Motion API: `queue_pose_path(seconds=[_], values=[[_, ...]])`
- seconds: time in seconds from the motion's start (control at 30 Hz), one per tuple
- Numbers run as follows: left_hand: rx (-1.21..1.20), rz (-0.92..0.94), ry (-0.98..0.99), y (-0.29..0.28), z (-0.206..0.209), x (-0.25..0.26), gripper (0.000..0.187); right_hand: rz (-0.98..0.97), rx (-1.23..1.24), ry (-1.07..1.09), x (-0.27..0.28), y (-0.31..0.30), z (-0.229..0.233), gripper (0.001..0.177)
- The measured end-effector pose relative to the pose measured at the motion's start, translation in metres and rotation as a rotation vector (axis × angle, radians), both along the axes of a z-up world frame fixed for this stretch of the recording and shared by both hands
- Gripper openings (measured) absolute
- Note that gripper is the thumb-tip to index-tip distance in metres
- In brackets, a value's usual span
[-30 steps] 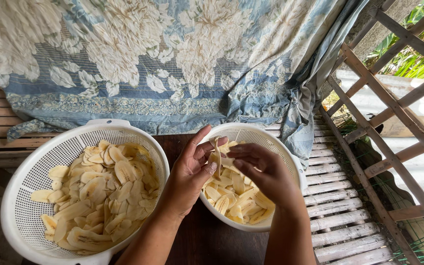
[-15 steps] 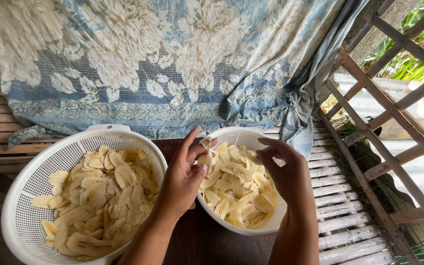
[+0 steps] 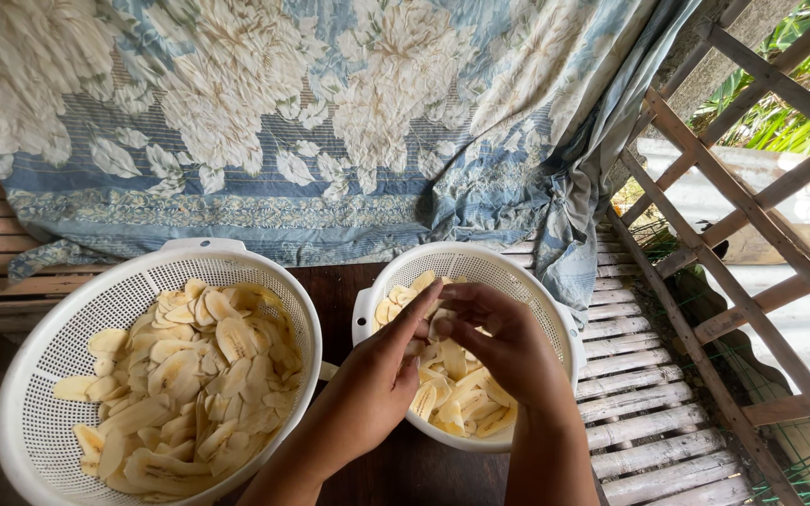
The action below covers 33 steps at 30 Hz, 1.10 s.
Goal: The person sorts through sliced banana chips by hand, moving pieces between two white colanders on a wooden table.
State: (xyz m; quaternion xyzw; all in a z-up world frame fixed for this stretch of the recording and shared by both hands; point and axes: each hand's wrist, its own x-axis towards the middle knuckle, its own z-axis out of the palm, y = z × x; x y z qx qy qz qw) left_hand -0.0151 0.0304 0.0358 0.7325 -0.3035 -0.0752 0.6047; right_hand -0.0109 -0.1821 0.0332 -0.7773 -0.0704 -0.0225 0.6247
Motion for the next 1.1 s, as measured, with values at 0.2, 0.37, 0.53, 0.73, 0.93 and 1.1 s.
queue_pose_path(seconds=[0.2, 0.37, 0.53, 0.73, 0.93, 1.1], values=[[-0.223, -0.02, 0.1, -0.006, -0.022, 0.011, 0.08, -0.141, 0.24, -0.064, -0.01, -0.013, -0.001, 0.02], [-0.31, -0.09, 0.326, -0.02, -0.041, 0.018, 0.075, -0.179, 0.292, -0.128, -0.015, -0.021, 0.002, 0.019], [-0.223, -0.047, 0.243, -0.024, -0.052, 0.014, 0.067, -0.254, 0.194, -0.228, -0.018, -0.036, 0.007, 0.017], [-0.213, 0.06, 0.108, -0.006, -0.014, 0.015, 0.074, -0.128, -0.204, -0.306, -0.015, -0.028, 0.012, 0.023], [-0.042, 0.131, -0.151, -0.011, 0.022, -0.002, 0.081, 0.093, 0.039, -0.097, -0.016, 0.0, 0.015, 0.056], [0.018, 0.142, -0.34, -0.006, 0.023, -0.008, 0.09, 0.113, 0.071, -0.141, -0.017, 0.007, 0.008, 0.057]])
